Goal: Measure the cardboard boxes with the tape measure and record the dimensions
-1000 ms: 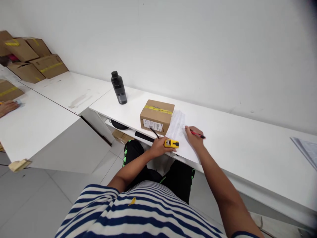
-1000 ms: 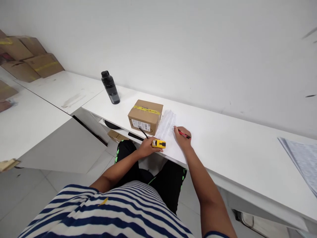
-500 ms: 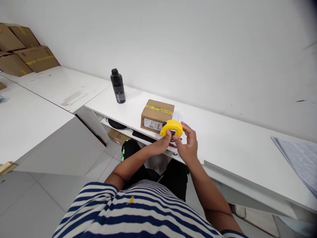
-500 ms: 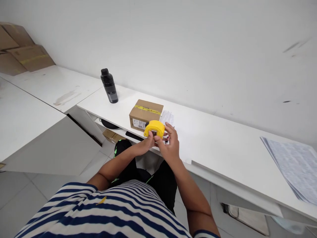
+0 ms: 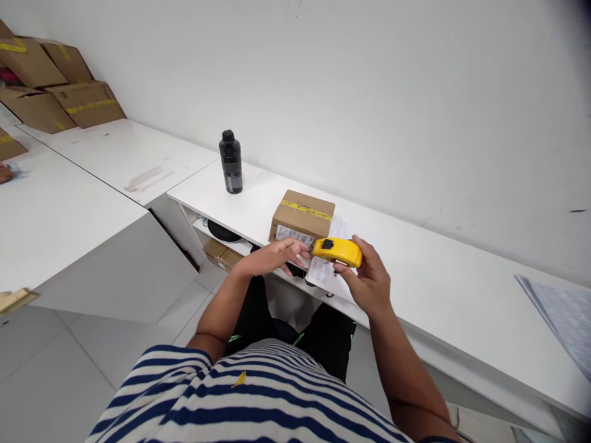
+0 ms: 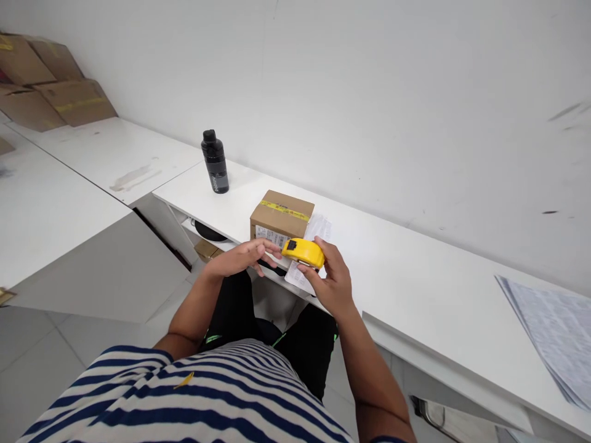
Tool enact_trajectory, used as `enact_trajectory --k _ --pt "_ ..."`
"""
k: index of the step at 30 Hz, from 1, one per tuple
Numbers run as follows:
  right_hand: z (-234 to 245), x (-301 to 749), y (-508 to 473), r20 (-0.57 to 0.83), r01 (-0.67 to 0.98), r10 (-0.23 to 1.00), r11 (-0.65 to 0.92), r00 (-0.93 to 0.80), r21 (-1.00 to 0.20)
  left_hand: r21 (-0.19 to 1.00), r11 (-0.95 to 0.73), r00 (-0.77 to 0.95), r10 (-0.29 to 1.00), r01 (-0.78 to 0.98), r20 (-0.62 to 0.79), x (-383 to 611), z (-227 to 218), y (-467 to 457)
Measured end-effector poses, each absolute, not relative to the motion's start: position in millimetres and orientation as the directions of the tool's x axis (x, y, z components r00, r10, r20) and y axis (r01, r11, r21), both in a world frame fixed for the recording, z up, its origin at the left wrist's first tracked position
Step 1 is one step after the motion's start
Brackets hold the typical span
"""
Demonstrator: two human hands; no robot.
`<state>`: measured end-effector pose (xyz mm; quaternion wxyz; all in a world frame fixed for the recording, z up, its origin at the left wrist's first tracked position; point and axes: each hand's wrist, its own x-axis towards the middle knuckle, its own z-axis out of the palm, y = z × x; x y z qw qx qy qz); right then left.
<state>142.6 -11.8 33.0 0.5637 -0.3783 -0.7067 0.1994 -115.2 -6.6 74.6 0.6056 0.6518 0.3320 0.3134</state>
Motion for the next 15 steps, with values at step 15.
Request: enact_trajectory --k 15 --pt "37 210 49 0.602 0.286 0.785 0.549 0.144 -0.785 0.986 -0.028 0.047 0.998 -0.165 0.037 -159 76 90"
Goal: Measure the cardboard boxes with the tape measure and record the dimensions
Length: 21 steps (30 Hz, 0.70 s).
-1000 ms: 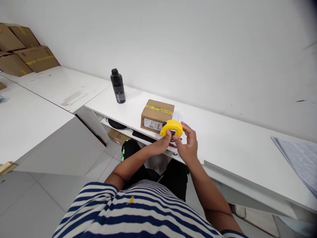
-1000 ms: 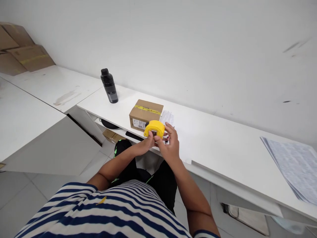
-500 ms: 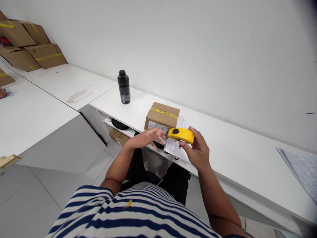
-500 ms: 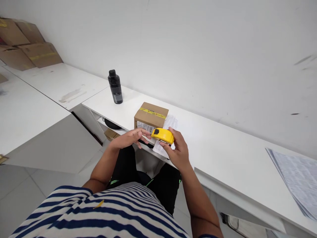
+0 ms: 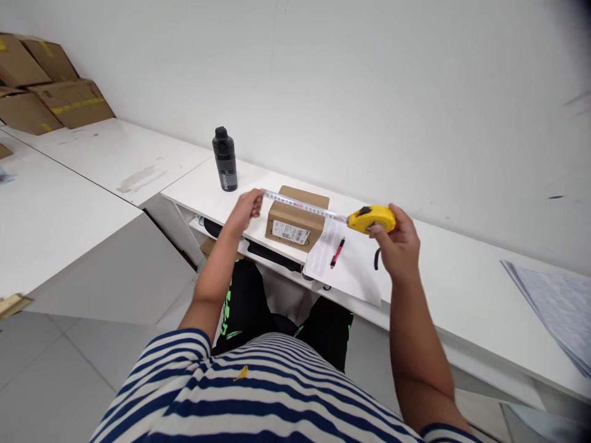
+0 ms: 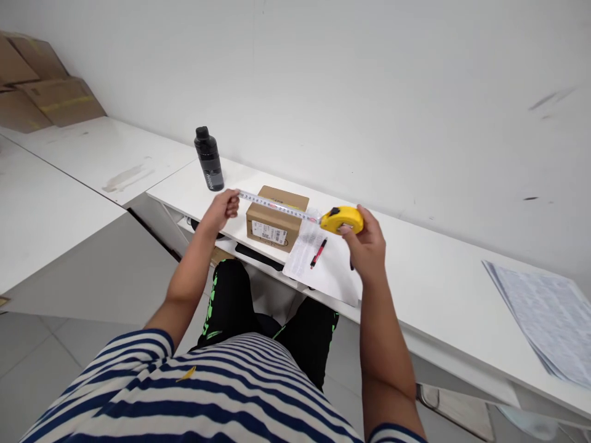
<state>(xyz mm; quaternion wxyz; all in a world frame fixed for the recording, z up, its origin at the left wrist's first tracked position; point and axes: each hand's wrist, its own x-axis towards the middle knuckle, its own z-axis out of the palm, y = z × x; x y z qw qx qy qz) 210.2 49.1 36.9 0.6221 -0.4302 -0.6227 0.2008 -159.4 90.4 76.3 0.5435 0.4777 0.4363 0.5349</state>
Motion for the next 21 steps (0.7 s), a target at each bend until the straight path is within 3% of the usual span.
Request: enact_trajectory --k 3,7,13,16,21 --pt "33 234 74 0.498 0.276 0.851 0.445 0.165 -0.852 0.994 0.028 -0.013 1.000 0.102 -0.027 -175 81 122" --pt "23 224 90 0.458 0.356 0.883 0.399 0.099 -0.845 0.907 0.099 0.066 0.988 0.410 -0.138 -162 70 137" --pt "24 179 90 0.590 0.543 0.805 0.522 -0.058 -0.658 0.908 0.067 -0.003 0.997 0.413 -0.072 -141 52 135" --pt "25 177 92 0.590 0.568 0.805 0.511 -0.055 -0.645 0.905 0.040 0.093 0.992 0.424 -0.088 -143 53 132" --pt "25 178 89 0.636 0.623 0.768 0.537 -0.080 -0.569 0.881 -0.133 0.170 0.984 0.454 0.061 -148 59 136"
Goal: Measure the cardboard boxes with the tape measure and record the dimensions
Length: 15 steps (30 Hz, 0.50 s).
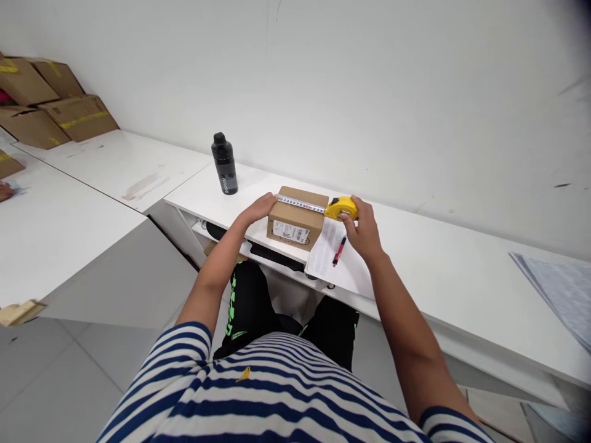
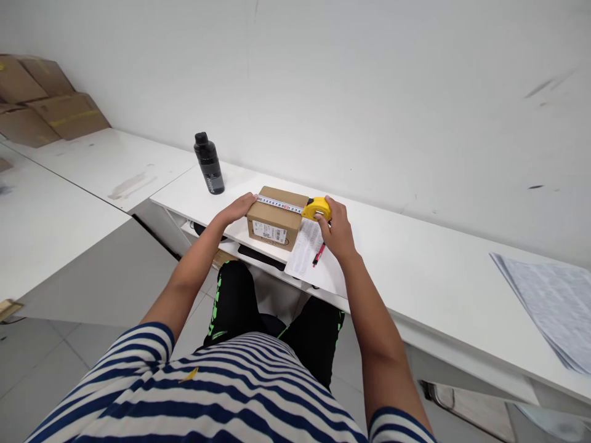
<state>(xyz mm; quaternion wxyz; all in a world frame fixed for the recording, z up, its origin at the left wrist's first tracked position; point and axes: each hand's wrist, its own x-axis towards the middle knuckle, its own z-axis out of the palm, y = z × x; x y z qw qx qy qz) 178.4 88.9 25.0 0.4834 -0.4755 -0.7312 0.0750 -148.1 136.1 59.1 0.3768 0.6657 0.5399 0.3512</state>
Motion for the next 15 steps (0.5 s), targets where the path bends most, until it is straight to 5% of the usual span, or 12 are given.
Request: enact_trajectory --k 4,8,12,15 --pt "28 165 64 0.753 0.675 0.657 0.560 -0.010 -0.480 0.903 -0.030 -0.002 0.999 0.429 0.034 -154 69 143" --pt "27 147 39 0.866 0.699 0.499 0.604 0.042 -0.382 0.873 -0.123 -0.088 0.979 0.472 0.185 -141 93 125" --pt "27 131 28 0.931 0.651 0.345 0.681 0.120 -0.335 0.837 -0.268 0.086 0.962 0.477 0.258 -106 118 70" --pt "31 123 17 0.969 0.632 0.197 0.735 0.150 -0.247 0.886 -0.251 0.407 0.910 0.389 0.079 -82 126 30"
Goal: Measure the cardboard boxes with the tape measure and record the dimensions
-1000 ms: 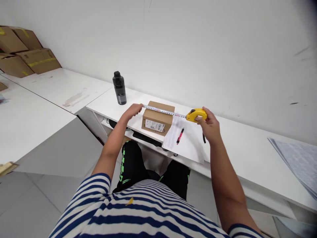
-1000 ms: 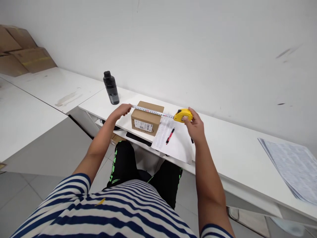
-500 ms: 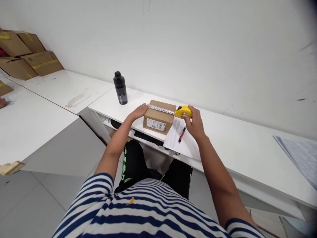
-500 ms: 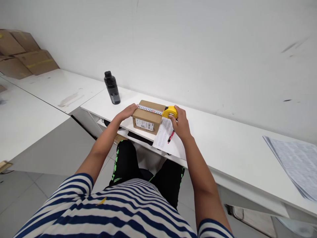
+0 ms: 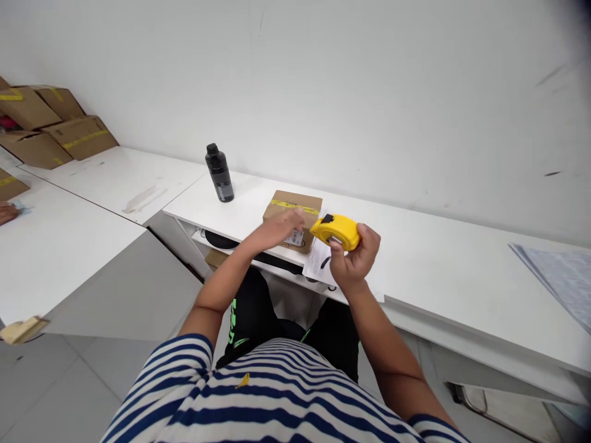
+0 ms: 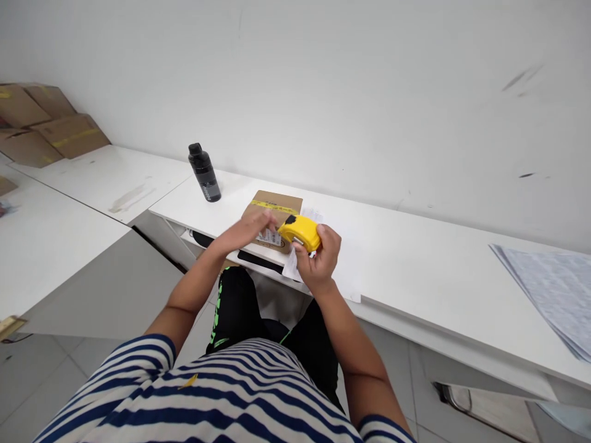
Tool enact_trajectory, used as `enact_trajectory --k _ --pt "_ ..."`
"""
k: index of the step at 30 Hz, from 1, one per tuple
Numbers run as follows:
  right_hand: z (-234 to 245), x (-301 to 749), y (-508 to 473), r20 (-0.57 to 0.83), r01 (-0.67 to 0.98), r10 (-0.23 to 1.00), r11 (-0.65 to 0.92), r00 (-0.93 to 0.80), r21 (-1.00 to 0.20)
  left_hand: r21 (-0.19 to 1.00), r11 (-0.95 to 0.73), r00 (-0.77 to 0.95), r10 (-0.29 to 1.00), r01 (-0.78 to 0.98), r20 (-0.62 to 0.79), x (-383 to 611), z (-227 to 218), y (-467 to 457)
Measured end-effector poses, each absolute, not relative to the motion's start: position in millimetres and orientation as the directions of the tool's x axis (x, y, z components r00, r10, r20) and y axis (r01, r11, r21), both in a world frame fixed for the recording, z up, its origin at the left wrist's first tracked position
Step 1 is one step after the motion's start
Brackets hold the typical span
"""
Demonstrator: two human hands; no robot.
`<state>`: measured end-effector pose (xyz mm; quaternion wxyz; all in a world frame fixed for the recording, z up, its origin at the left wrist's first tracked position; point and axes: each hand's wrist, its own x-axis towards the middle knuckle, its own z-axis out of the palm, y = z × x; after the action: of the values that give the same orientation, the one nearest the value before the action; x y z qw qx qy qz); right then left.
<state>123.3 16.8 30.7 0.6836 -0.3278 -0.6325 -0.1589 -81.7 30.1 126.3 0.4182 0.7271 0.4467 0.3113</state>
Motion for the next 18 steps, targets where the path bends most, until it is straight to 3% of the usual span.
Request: enact_trajectory --k 2,4,7,12,14,18 --pt "35 120 6 0.988 0.662 0.113 0.733 0.108 -0.157 0.941 -0.187 0.558 0.830 0.283 -0.003 -71 127 15" --pt "40 118 -5 0.994 0.686 0.098 0.719 0.058 -0.110 0.973 -0.140 0.602 0.799 0.182 0.003 -64 127 12" --pt "45 113 -20 0.985 0.703 0.169 0.696 0.039 -0.147 0.984 -0.118 0.605 0.796 0.135 0.012 -60 127 22" --pt "46 98 -34 0.980 0.735 0.141 0.648 0.143 -0.200 0.973 -0.014 0.739 0.653 0.230 -0.166 -54 128 45" --pt "45 93 -37 0.959 0.708 0.199 0.648 0.201 -0.282 0.968 -0.014 0.763 0.618 0.249 -0.188 -52 129 48" --pt "45 85 -47 0.860 0.574 0.460 0.652 0.220 -0.496 0.975 0.063 0.784 0.584 0.214 -0.210 -49 127 48"
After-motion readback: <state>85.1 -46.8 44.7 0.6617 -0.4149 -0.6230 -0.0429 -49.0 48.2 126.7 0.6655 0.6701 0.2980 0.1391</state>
